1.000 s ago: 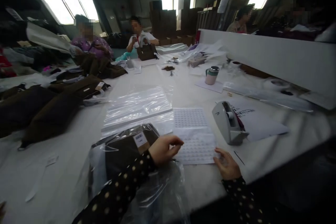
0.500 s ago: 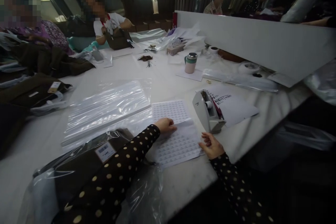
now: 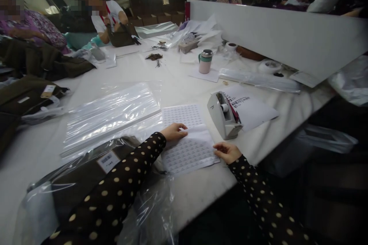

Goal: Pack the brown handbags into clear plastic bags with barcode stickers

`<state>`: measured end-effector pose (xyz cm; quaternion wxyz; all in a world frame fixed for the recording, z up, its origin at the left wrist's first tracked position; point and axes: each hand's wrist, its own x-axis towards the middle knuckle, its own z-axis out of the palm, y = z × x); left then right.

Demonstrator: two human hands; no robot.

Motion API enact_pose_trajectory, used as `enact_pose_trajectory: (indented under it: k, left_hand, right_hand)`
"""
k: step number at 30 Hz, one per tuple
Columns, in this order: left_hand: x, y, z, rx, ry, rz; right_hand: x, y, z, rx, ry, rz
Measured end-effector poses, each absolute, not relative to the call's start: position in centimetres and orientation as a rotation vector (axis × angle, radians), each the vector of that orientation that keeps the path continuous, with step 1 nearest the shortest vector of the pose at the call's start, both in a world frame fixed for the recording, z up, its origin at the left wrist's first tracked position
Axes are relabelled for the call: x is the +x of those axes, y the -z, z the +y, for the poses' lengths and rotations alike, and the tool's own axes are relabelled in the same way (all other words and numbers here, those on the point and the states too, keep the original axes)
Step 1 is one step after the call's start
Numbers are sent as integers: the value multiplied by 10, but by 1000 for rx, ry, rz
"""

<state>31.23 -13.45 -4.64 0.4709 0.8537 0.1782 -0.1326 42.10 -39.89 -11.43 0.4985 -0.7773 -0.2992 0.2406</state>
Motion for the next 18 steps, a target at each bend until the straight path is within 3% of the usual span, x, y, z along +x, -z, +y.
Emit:
enact_pose_trajectory:
  k: [9, 18]
  left_hand:
    - [314, 65, -135, 2141, 356, 535]
    - [319, 66, -138, 2278, 397, 538]
  right_hand:
    - [421, 101, -396, -2087, -384, -936]
    - [412, 89, -403, -1936, -69, -899]
